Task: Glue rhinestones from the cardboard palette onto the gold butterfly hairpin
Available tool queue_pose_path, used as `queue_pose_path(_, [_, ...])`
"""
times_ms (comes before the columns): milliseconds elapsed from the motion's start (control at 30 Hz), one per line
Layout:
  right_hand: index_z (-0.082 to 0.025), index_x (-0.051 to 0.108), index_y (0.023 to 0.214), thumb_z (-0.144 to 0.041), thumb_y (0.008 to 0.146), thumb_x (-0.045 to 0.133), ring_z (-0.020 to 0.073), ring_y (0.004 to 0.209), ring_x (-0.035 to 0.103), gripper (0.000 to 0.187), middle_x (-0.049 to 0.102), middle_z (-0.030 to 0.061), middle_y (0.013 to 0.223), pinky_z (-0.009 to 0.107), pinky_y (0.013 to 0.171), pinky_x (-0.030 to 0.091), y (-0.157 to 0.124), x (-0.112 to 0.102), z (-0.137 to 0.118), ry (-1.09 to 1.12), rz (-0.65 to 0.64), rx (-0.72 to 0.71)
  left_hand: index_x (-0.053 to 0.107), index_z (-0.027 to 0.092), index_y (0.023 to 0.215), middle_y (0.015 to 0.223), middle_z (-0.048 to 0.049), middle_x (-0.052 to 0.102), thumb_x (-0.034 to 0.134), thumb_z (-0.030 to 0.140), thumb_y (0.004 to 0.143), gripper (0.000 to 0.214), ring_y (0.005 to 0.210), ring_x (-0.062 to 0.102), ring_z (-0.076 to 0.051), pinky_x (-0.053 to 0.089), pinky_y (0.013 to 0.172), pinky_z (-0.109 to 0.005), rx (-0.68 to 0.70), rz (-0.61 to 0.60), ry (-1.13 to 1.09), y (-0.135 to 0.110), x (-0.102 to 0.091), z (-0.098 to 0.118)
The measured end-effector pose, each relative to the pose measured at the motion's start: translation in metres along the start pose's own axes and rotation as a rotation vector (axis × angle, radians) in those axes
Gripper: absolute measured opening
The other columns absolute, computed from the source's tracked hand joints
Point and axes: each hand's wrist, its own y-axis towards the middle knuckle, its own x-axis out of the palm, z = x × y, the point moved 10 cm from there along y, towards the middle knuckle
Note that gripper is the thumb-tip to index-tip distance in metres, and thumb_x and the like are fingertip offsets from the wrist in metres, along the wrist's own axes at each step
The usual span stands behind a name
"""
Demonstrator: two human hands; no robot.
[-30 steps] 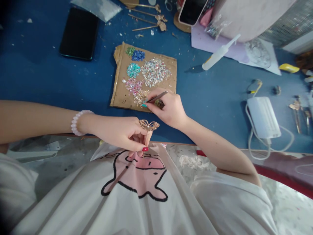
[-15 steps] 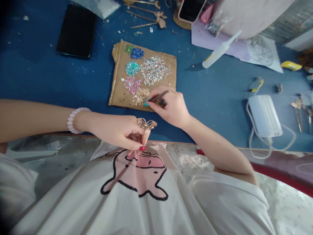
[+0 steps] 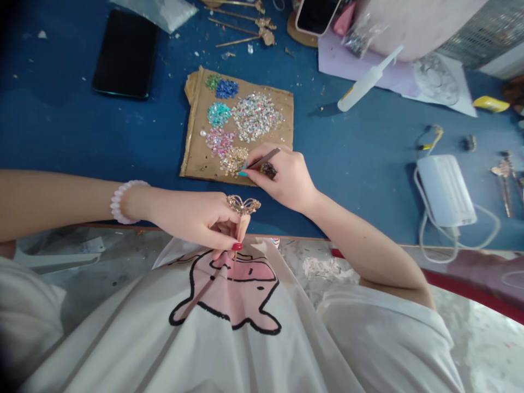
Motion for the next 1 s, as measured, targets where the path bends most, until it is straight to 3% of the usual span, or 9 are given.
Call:
queue_pose_path(300, [-0.019,0.070,0.090,-0.031,0.090,0.070,0.0164,0.083,0.070,0.012,0.074,0.0027,0.089,0.033,0.081,0.056,-0.0007,0.0012,0.0004,0.014,-0.007,0.000,0.056,0.016,0.087,0.076,-0.0045,0.079,0.049,0.011,0.097,0.013,0.065,0.073,-0.011,0.054,0.069,-0.020,-0.023,-0.018,-0.055,-0.0007,0.0021,0.0009])
queue_pose_path(733, [-0.019,0.070,0.090,-0.032,0.091,0.069,0.0171,0.082,0.070,0.013,0.074,0.0032,0.088,0.034,0.082,0.056,-0.0005,-0.0010,-0.0009,0.007,0.001,-0.012,0.054,0.017,0.085,0.074,-0.0029,0.078,0.048,0.011,0.098,0.016,0.065,0.071,-0.010,0.051,0.071,-0.021,-0.033,-0.014,-0.031,-0.0003,0.0019,0.0016])
queue_pose_path(1000, [-0.021,0.069,0.089,-0.029,0.090,0.071,0.0175,0.081,0.071,0.009,0.074,0.0027,0.089,0.035,0.081,0.058,-0.0017,-0.0050,-0.0041,0.014,0.032,-0.050,0.062,0.014,0.089,0.077,-0.0047,0.078,0.052,0.010,0.096,0.012,0.065,0.065,-0.010,0.043,0.062,-0.020,0.013,0.041,0.053,-0.0007,-0.0016,0.0064])
